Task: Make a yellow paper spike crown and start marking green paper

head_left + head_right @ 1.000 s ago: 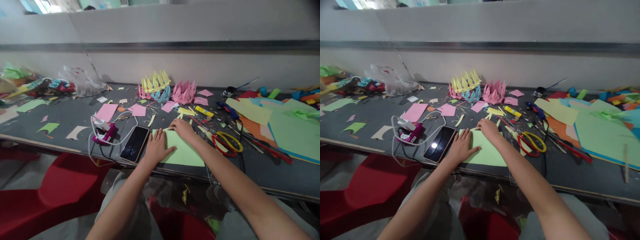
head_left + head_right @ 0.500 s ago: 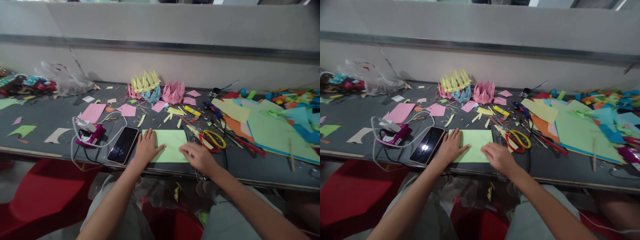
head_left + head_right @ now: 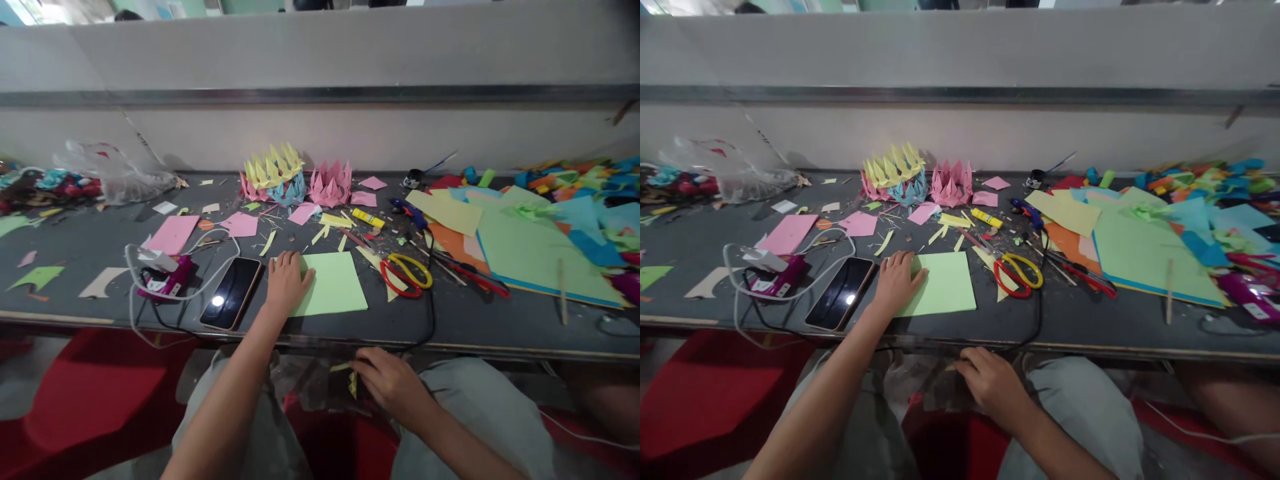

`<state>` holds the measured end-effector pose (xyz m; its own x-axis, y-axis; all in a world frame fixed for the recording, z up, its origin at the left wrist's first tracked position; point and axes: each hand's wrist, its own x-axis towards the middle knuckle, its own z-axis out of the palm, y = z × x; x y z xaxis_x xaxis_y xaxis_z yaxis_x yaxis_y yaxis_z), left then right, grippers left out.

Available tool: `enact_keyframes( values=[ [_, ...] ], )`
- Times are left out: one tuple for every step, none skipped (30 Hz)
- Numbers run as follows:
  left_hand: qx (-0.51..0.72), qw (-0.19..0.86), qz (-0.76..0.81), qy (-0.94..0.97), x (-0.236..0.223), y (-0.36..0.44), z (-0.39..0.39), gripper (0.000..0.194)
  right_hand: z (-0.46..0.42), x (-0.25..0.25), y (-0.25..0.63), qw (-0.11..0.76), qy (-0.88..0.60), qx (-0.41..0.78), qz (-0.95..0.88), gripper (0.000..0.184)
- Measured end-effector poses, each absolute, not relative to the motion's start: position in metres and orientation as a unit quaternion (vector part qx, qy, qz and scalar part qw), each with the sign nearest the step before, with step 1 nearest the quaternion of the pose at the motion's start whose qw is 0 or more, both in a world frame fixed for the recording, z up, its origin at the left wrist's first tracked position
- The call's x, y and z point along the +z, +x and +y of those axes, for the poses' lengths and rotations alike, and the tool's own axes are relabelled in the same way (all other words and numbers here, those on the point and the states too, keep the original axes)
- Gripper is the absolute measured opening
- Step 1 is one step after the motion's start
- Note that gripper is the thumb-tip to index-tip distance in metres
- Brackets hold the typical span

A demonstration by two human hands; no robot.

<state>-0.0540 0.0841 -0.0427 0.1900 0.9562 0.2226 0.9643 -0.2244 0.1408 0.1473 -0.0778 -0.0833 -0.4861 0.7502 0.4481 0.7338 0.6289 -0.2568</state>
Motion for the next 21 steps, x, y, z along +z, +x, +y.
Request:
enact_keyframes(
  values=[
    [-0.132, 0.013, -0.619, -0.774, -0.043, -0.052, 0.084, 0.044, -0.076, -0.084, 0.147, 0.273, -0.430, 0.015, -0.860, 0.025],
    [-0.132, 0.010, -0.617, -0.776, -0.043, -0.050, 0.084, 0.042, -0.074, -0.084, 0.147, 0.274, -0.430, 0.012, -0.860, 0.024],
    [-0.131, 0.006, -0.616, -0.777, -0.043, -0.048, 0.083, 0.041, -0.072, -0.084, 0.146, 0.272, -0.430, 0.007, -0.861, 0.024],
    [-0.130, 0.002, -0.615, -0.778, -0.043, -0.046, 0.082, 0.041, -0.070, -0.084, 0.146, 0.269, -0.430, 0.002, -0.862, 0.024],
    [-0.129, -0.002, -0.614, -0.779, -0.043, -0.045, 0.081, 0.041, -0.069, -0.085, 0.146, 0.265, -0.428, 0.002, -0.864, 0.024],
    [-0.128, -0.005, -0.614, -0.779, -0.043, -0.044, 0.080, 0.042, -0.067, -0.085, 0.147, 0.270, -0.425, 0.006, -0.864, 0.023],
    [-0.126, -0.009, -0.614, -0.779, -0.042, -0.044, 0.079, 0.042, -0.067, -0.086, 0.148, 0.281, -0.419, 0.016, -0.863, 0.022],
    [-0.124, -0.013, -0.614, -0.779, -0.042, -0.044, 0.078, 0.043, -0.066, -0.087, 0.149, 0.296, -0.414, 0.031, -0.860, 0.021],
    [-0.123, -0.016, -0.614, -0.780, -0.042, -0.045, 0.077, 0.043, -0.066, -0.088, 0.151, 0.310, -0.411, 0.047, -0.856, 0.021],
    [-0.122, -0.020, -0.613, -0.781, -0.042, -0.047, 0.076, 0.043, -0.066, -0.088, 0.152, 0.321, -0.410, 0.062, -0.851, 0.021],
    [-0.123, -0.023, -0.611, -0.782, -0.042, -0.048, 0.075, 0.043, -0.067, -0.089, 0.154, 0.328, -0.411, 0.073, -0.847, 0.020],
    [-0.124, -0.026, -0.609, -0.783, -0.042, -0.050, 0.075, 0.043, -0.067, -0.089, 0.155, 0.334, -0.412, 0.080, -0.844, 0.020],
    [-0.127, -0.027, -0.607, -0.784, -0.042, -0.052, 0.074, 0.043, -0.067, -0.089, 0.156, 0.337, -0.413, 0.085, -0.842, 0.019],
    [-0.130, -0.026, -0.606, -0.785, -0.042, -0.053, 0.073, 0.043, -0.068, -0.088, 0.156, 0.340, -0.413, 0.086, -0.841, 0.019],
    [-0.133, -0.024, -0.604, -0.785, -0.041, -0.054, 0.073, 0.043, -0.068, -0.087, 0.156, 0.342, -0.412, 0.086, -0.840, 0.018],
    [-0.135, -0.021, -0.602, -0.786, -0.041, -0.055, 0.073, 0.042, -0.068, -0.086, 0.156, 0.342, -0.411, 0.086, -0.840, 0.017],
    [-0.138, -0.018, -0.601, -0.787, -0.041, -0.055, 0.073, 0.042, -0.068, -0.085, 0.156, 0.342, -0.411, 0.088, -0.841, 0.017],
    [-0.141, -0.016, -0.600, -0.788, -0.041, -0.056, 0.073, 0.042, -0.068, -0.084, 0.155, 0.342, -0.412, 0.089, -0.840, 0.017],
    [-0.143, -0.015, -0.599, -0.788, -0.041, -0.055, 0.073, 0.041, -0.068, -0.084, 0.155, 0.342, -0.413, 0.090, -0.839, 0.017],
    [-0.145, -0.014, -0.599, -0.788, -0.041, -0.055, 0.074, 0.041, -0.068, -0.083, 0.154, 0.344, -0.415, 0.091, -0.837, 0.017],
    [-0.146, -0.014, -0.599, -0.787, -0.041, -0.055, 0.074, 0.041, -0.068, -0.083, 0.153, 0.347, -0.417, 0.092, -0.835, 0.017]
  ],
)
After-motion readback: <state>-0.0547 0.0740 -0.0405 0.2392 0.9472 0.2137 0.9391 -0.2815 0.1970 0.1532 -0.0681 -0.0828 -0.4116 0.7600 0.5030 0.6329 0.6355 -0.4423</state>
